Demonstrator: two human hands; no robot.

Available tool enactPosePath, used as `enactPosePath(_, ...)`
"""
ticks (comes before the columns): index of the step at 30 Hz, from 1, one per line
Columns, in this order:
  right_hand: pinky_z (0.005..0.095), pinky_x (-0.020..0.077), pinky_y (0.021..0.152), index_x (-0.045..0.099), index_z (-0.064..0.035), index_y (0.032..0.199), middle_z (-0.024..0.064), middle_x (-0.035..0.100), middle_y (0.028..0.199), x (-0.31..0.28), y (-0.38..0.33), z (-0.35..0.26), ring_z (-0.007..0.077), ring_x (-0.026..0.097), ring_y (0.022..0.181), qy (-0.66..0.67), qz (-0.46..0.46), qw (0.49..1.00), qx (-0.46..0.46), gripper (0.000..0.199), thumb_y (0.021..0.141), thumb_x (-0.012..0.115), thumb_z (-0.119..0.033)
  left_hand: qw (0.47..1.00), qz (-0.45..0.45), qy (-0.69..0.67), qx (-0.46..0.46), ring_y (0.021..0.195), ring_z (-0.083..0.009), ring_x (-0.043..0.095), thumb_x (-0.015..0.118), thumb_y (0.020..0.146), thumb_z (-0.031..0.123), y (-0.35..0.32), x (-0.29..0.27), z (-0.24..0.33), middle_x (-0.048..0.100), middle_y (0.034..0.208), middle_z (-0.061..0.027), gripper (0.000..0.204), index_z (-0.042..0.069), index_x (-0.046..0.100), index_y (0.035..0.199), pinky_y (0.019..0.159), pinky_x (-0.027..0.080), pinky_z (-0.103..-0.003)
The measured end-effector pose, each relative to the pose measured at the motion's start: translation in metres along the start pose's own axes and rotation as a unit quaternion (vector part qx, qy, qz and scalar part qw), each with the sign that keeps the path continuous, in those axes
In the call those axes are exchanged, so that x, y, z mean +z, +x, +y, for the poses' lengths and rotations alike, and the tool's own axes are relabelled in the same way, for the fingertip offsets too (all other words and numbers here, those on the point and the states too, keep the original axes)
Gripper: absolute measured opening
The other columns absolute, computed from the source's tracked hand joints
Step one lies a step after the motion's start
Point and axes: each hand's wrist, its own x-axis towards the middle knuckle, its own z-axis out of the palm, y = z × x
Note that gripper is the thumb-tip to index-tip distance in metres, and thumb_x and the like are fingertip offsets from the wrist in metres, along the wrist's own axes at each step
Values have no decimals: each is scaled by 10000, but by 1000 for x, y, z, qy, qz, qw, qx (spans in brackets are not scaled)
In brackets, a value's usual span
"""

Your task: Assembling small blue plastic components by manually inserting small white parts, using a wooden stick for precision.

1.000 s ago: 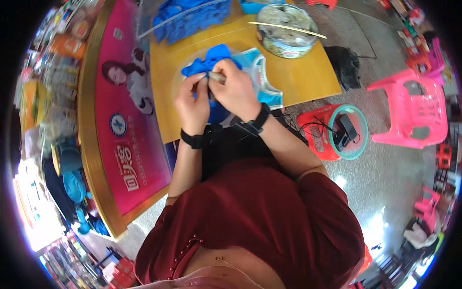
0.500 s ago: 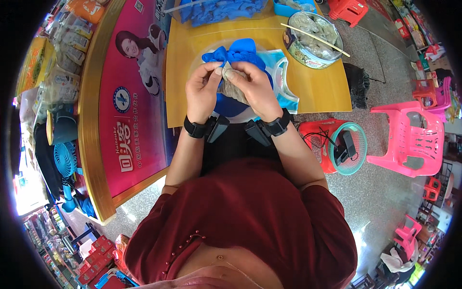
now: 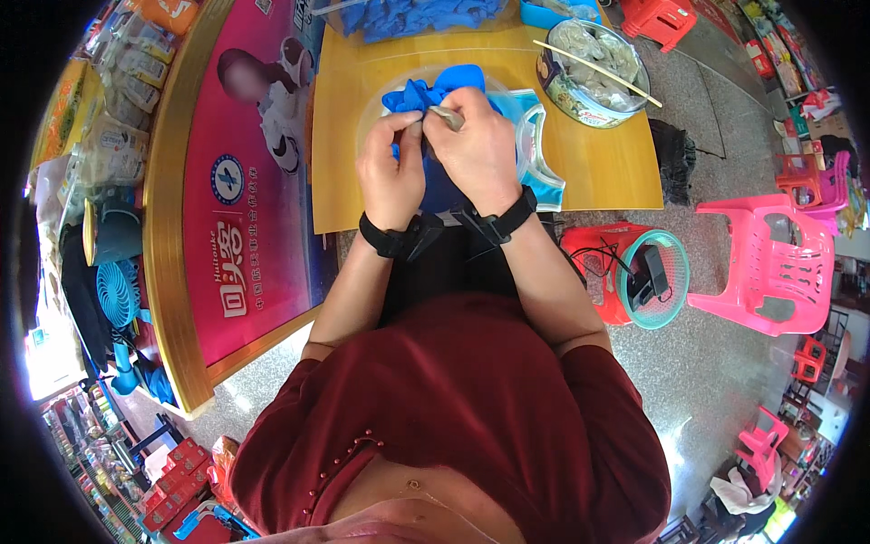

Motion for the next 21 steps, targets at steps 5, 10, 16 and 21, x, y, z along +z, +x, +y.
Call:
enactPosePath(5, 258, 489, 724, 644, -7, 923, 65, 686, 915, -9, -5, 0, 112, 633, 832, 407, -78, 900, 138, 141, 894, 650, -145, 934, -45, -229, -270, 803, -102, 602, 592, 902, 1, -3, 3, -4, 636, 839, -39, 68, 16, 605, 966, 731, 486, -250)
enactPosePath(10, 213, 460, 736, 620, 0, 1081, 7, 632, 899, -14, -10, 2, 71, 589, 837, 459, -153, 857, 179, 200, 906, 643, -94, 900, -50, -338, -271, 851, -86, 585, 556, 931, -4, -7, 6, -10, 625, 925, -22, 90, 15, 591, 1012, 763, 485, -237)
enactPosePath(16, 180, 407, 603, 629, -34, 1000, -21, 586, 841, -10, -6, 7, 25, 521, 721, 427, -140, 867, 217, 128, 911, 639, -124, 873, -52, -402, -272, 879, -94, 585, 533, 941, -18, -7, 4, -6, 624, 968, -27, 112, 20, 584, 1033, 799, 483, -242)
enactPosePath(21, 201, 402, 564, 628, -37, 923, -39, 584, 742, -6, -5, 33, 34, 519, 649, 404, -161, 879, 197, 86, 890, 652, -112, 882, -51, -379, -274, 868, -106, 596, 547, 927, -24, -8, 6, -7, 637, 942, -41, 108, 13, 590, 1019, 786, 491, -254)
